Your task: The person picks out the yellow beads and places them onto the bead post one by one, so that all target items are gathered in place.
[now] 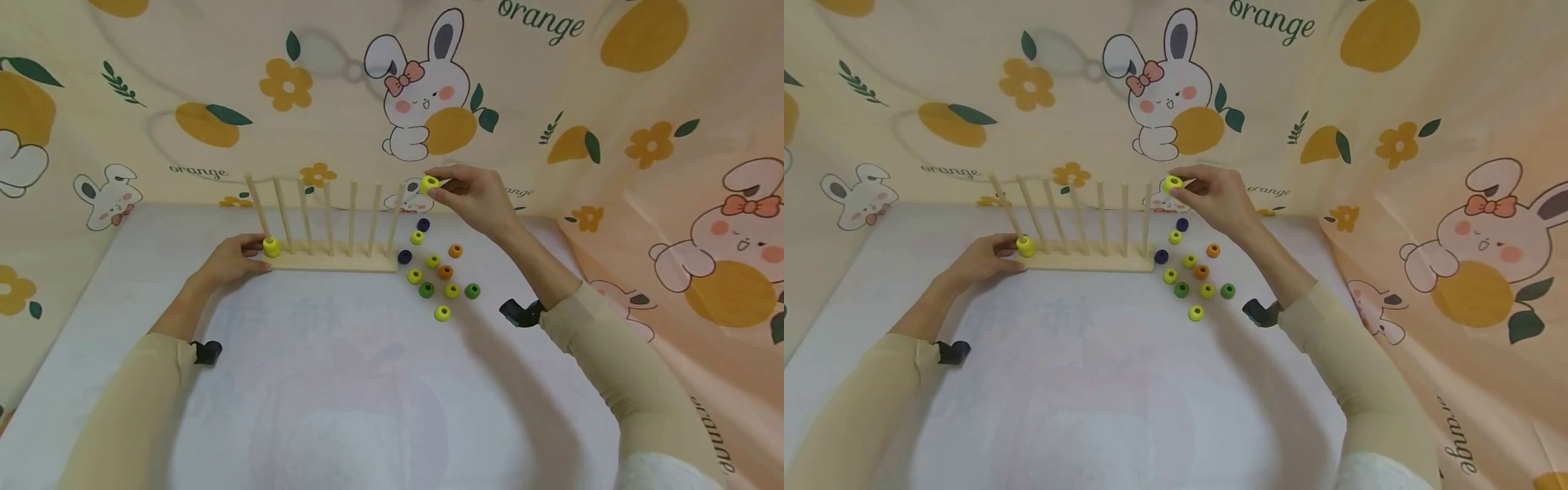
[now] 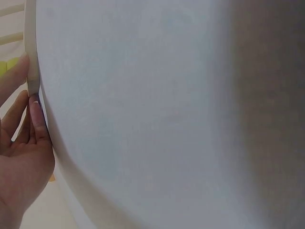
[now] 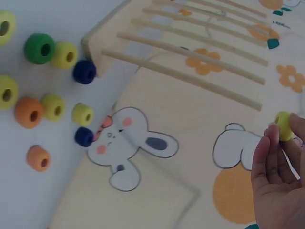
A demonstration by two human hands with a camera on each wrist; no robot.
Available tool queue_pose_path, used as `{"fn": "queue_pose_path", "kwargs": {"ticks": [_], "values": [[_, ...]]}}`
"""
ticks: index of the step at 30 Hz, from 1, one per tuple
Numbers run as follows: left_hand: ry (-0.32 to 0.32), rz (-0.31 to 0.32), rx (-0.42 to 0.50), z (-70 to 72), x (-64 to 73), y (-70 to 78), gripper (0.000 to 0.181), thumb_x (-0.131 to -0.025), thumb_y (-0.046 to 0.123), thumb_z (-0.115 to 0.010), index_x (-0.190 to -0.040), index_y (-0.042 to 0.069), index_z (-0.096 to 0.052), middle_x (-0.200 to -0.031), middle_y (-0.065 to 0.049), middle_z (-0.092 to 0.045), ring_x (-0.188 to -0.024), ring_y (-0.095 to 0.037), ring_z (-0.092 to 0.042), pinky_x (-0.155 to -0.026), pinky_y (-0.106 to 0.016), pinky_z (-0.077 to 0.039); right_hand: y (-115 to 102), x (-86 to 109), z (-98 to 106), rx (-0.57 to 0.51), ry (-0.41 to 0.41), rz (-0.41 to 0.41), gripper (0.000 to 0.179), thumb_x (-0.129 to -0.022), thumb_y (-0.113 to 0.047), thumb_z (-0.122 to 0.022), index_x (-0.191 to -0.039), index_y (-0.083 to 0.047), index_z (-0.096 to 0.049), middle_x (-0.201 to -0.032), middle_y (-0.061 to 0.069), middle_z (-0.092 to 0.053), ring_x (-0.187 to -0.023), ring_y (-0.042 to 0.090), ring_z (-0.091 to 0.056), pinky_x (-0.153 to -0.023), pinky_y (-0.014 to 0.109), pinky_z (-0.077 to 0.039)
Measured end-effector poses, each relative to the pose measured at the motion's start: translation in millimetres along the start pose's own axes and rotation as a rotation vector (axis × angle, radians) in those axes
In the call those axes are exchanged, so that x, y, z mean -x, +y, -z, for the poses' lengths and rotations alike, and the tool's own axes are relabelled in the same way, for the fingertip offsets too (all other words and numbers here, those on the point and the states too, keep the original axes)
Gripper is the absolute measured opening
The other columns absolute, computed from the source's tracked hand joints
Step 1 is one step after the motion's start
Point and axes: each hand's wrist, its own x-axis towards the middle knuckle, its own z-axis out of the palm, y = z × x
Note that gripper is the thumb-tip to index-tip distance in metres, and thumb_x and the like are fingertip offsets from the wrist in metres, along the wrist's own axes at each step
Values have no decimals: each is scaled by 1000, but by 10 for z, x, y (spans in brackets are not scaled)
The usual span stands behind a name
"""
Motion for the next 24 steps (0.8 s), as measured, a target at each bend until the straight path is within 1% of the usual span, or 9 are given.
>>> {"fn": "queue_pose_path", "kwargs": {"ticks": [4,11,17,24], "values": [[1,1,8,-4,-12,-3,78,-88,15,-77,-151,-2,-35,-146,-25,-44,-134,-40,-43,-114,-50,-35,-69,-90,-19,2,-4,33,32,-93,-17,-71,-123,-9,-70,-109,5,-72,-88,14,-66,-79,19,-55],[6,5,26,-23,-29,-20,79,-87,14,-78,-151,-2,-35,-144,-25,-46,-133,-39,-43,-114,-49,-35,-208,-265,-72,13,-26,59,30,-92,-18,-72,-122,-10,-72,-107,6,-73,-89,15,-68,-80,21,-55],[15,4,9,-21,-27,-28,79,-87,16,-78,-151,-2,-35,-144,-25,-46,-133,-39,-44,-114,-50,-35,-291,-398,-177,-27,-45,101,29,-92,-14,-73,-120,-8,-72,-108,6,-73,-89,15,-69,-81,23,-57],[19,19,3,-16,-17,-14,79,-87,17,-78,-151,-1,-35,-145,-24,-45,-133,-39,-43,-114,-50,-34,-453,-502,-352,-90,-94,90,28,-91,-17,-74,-119,-10,-73,-107,3,-73,-88,13,-69,-83,25,-57]]}}
